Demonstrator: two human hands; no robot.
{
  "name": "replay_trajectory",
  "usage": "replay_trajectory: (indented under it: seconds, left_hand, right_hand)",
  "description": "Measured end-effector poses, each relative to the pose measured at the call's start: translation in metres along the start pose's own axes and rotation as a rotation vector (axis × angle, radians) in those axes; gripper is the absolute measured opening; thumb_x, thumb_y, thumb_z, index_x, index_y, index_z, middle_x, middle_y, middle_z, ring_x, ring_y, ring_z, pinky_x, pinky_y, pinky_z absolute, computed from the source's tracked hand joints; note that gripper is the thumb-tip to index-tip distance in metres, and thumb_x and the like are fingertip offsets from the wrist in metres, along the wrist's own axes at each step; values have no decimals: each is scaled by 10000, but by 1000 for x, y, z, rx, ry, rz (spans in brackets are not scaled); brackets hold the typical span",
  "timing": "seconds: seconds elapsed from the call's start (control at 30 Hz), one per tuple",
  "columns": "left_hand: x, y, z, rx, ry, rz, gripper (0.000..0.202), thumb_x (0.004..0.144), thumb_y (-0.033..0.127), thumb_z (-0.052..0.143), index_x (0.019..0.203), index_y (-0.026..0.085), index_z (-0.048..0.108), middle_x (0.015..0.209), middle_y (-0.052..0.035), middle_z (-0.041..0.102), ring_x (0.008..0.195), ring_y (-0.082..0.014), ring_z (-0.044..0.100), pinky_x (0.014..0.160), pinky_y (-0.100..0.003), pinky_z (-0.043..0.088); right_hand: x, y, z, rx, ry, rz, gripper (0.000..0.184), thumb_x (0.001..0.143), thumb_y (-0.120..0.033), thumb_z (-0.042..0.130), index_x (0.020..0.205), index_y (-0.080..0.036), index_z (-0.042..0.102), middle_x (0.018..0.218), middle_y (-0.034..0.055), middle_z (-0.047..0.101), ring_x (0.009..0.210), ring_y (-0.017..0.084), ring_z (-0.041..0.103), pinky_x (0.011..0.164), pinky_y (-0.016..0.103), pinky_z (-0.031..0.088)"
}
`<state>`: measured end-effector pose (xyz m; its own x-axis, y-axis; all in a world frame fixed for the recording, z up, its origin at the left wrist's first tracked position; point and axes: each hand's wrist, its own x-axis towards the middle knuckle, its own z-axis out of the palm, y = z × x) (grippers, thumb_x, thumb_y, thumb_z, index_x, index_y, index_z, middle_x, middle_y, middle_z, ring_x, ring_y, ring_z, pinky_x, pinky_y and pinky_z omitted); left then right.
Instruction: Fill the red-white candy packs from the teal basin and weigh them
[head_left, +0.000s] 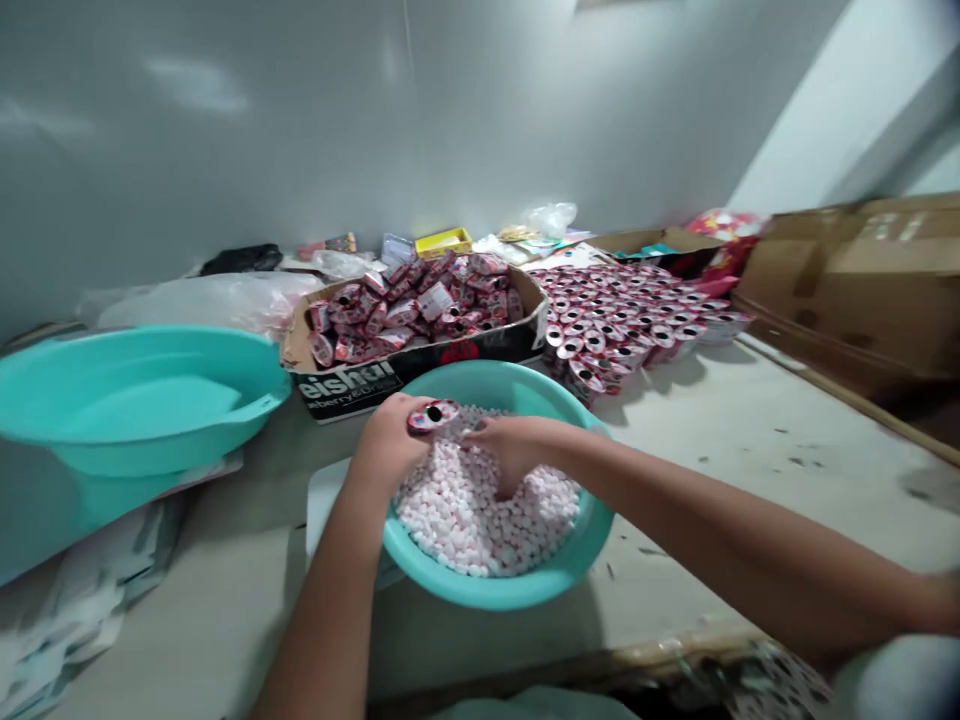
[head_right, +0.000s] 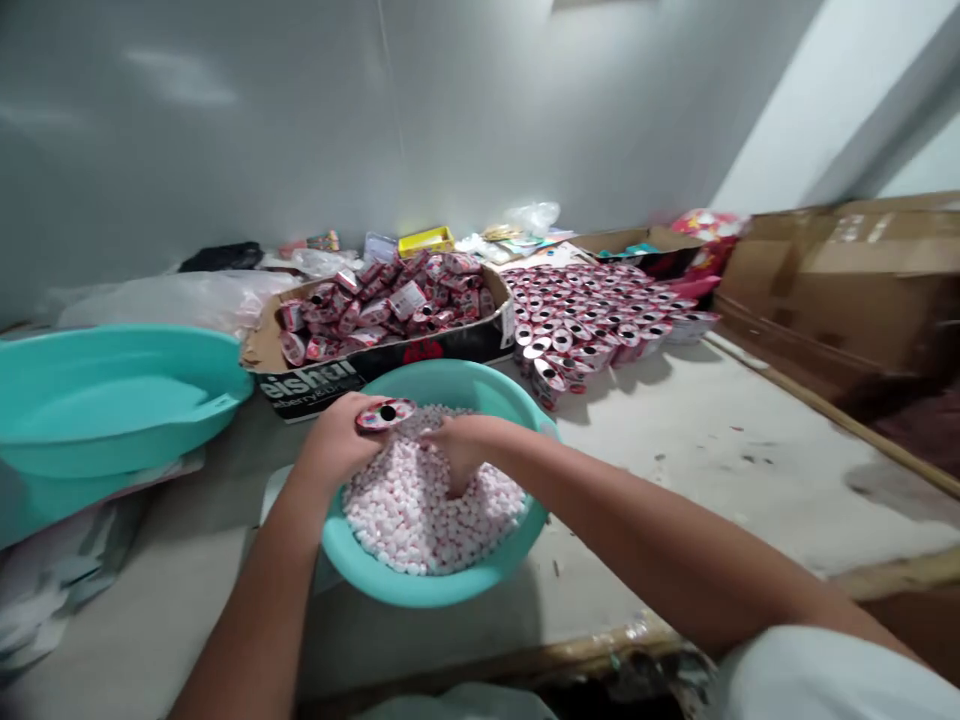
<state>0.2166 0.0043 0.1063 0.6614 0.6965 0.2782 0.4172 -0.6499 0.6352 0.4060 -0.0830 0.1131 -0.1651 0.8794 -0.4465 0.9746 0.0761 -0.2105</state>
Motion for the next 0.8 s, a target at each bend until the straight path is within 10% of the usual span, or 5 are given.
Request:
replay_trajectory:
  seconds: [0.23, 0.53, 0.8]
  left_hand:
    - [0, -4, 1, 147, -222, -40, 321, 768, 157, 691, 1085, 197, 725, 1007, -37, 670, 943, -216, 631, 807, -293, 448]
    - [-7, 4, 0, 131, -266, -109, 284, 780, 147, 686, 1039, 258, 649, 974, 25, 702, 911, -195, 640, 711, -265, 387]
    - [-11, 5, -1, 181, -319, -128, 243, 833, 178, 655, 1043, 286, 602, 905, 23, 709, 864, -219, 652, 626, -282, 319]
  right_hand:
    - [0, -9, 1, -64, -45, -23, 738, 620, -272, 873, 1310, -126, 657, 1185, 129, 671, 1070, 291, 629, 879, 314, 506]
    - [2, 0, 8, 179, -19, 56, 655, 655, -209, 802, 1297, -157, 683, 1085, 71, 732, 899, 202, 644, 666, 238, 417]
    - [-4, -16, -52, 196, 201, 44, 340, 709, -272, 784, 1041, -199, 767, 880, 2, 718, 740, 126, 593, 595, 217, 362]
